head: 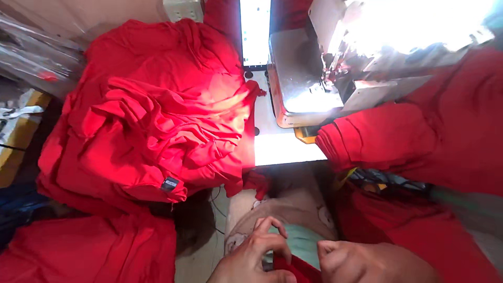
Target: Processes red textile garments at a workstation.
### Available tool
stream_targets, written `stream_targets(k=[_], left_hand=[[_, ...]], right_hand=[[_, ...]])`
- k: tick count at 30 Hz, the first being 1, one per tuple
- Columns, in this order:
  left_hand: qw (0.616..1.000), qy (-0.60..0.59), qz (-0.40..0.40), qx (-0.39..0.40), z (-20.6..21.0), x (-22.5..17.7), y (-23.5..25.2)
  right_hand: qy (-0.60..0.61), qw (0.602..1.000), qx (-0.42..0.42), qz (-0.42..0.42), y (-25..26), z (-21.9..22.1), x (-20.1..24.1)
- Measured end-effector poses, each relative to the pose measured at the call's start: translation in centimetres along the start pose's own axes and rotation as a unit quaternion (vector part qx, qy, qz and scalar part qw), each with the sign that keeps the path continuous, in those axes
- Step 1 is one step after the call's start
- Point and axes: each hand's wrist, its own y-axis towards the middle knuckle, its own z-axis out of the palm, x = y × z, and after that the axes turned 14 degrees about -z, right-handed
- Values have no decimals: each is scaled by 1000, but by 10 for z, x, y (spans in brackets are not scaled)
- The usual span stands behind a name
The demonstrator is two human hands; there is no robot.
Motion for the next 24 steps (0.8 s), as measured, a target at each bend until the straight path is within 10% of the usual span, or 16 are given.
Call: stream_targets(k=[4,12,18,24], left_hand=[[958,-243,143,44,-1,-2,4],[986,47,76,-142,-39,-32,-17],[783,344,7,-518,-90,-48,-3],[722,441,-179,-502,-121,-49,22]], right_hand=[[-71,995,-55,38,-2,1,-8],[-171,983,-40,51,34,-30,-38],[-333,919,-69,199,115,-69,-112],[-363,857,-11,365,144,-78,-135]])
